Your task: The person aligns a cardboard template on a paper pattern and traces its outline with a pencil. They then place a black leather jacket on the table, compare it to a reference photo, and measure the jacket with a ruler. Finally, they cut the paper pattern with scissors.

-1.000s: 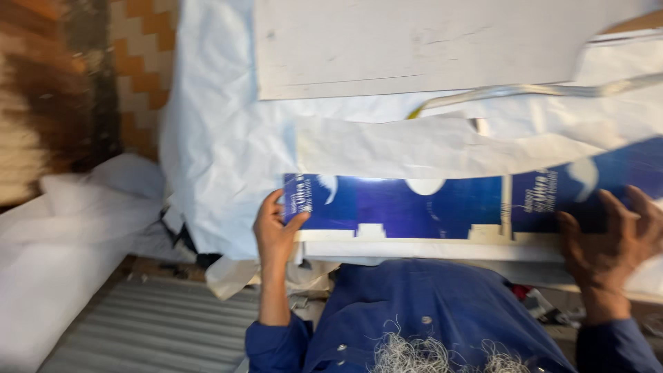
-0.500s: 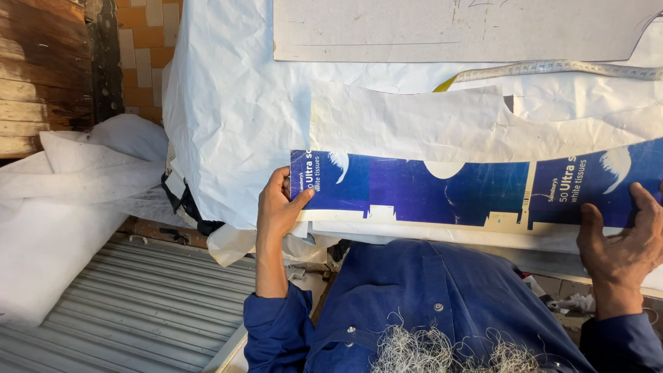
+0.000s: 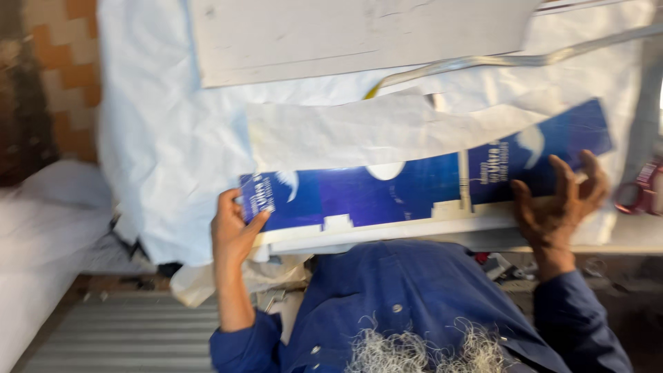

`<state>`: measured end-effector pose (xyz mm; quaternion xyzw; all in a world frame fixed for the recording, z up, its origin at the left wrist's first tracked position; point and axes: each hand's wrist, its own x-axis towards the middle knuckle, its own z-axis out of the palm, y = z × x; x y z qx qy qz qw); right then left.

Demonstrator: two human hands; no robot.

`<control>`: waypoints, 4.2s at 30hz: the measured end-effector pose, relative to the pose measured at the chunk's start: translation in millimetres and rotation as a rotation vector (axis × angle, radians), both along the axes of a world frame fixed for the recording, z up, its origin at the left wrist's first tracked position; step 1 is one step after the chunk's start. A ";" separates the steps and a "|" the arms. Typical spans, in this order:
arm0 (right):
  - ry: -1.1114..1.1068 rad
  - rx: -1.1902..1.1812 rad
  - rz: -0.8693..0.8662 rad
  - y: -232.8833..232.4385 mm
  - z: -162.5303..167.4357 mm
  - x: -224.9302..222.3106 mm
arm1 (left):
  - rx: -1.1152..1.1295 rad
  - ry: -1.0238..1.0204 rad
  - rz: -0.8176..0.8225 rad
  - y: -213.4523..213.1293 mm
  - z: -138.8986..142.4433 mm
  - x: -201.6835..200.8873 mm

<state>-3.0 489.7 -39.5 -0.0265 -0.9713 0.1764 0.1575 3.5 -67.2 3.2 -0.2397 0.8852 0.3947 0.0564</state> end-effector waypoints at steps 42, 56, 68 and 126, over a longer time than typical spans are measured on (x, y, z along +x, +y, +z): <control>-0.031 0.027 -0.035 8.9 -9.9 8.2 | -0.115 -0.194 0.061 15.4 31.9 -19.2; -0.107 0.106 0.041 10.2 -1.4 9.7 | -0.222 -0.035 0.068 15.4 15.6 -3.3; -0.115 0.180 0.219 36.0 14.8 13.1 | 0.276 0.178 0.317 29.3 13.9 10.4; -0.142 0.163 0.231 46.2 3.3 13.6 | 0.227 0.291 0.696 57.0 51.5 -27.2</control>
